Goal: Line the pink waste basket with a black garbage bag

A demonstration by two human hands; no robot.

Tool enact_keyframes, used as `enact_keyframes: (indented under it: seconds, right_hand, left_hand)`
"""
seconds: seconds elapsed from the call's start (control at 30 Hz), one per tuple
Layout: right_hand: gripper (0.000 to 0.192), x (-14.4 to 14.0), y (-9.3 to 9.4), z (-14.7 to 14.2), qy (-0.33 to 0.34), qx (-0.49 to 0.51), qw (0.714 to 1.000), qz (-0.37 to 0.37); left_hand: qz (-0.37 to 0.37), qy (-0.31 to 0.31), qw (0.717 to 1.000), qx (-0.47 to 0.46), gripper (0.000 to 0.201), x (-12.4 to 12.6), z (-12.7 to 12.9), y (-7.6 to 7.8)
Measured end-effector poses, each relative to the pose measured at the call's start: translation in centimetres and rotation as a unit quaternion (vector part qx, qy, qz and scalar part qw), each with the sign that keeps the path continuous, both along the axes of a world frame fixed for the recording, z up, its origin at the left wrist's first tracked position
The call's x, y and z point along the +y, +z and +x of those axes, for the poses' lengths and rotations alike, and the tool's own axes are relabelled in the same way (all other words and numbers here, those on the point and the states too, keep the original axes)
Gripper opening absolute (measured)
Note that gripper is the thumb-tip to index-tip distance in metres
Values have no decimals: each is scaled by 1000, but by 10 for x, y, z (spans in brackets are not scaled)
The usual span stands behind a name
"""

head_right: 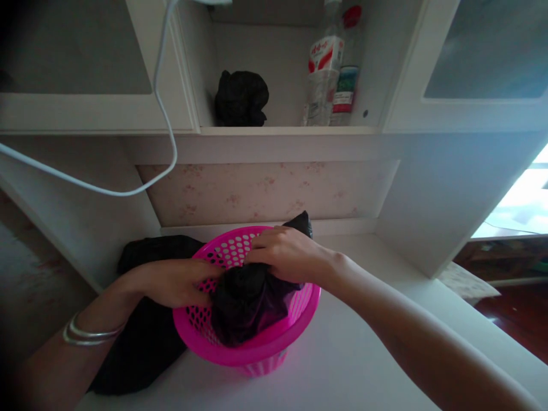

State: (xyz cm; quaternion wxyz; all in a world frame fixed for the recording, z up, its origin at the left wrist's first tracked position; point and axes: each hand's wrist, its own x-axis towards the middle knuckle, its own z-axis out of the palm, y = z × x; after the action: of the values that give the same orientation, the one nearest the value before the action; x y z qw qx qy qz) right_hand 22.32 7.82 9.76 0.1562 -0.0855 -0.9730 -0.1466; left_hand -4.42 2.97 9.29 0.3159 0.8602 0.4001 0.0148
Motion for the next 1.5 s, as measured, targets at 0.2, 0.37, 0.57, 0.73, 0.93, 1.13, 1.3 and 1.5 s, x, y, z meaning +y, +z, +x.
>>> enact_keyframes:
  seconds: [0.2,0.37,0.57,0.73,0.93,1.13,1.3,1.5]
  right_hand:
    - [45,-9,-4,-1,-32,-84,986,-143]
    - [62,-21,23,15,-72,-188,929,-310]
    - [40,-27,60,34,-86,-141,874,-457]
    - [30,-5,42,12,-159,-51,903,-395]
    - [50,4,4,-26,-75,-242,922,-294]
    - [26,7,-6,-20,-152,-235,927,-248]
    - [23,27,2,6,-262,-150,935,-185]
    - [32,41,-6,17,-331,-111,923,-159]
  left_hand:
    - [13,-53,989,135,38,5,17,-3]
    - [73,-5,983,166,44,-1,38,-18]
    - [109,17,980,163,51,-7,37,-23]
    - [94,1,979,178,39,-5,34,-24]
    - [71,-41,980,180,24,-2,31,-29]
    - [91,-16,986,137,22,-2,22,-29]
    - [145,40,986,67,26,0,20,-24]
    - [207,84,975,13,24,-2,15,-24]
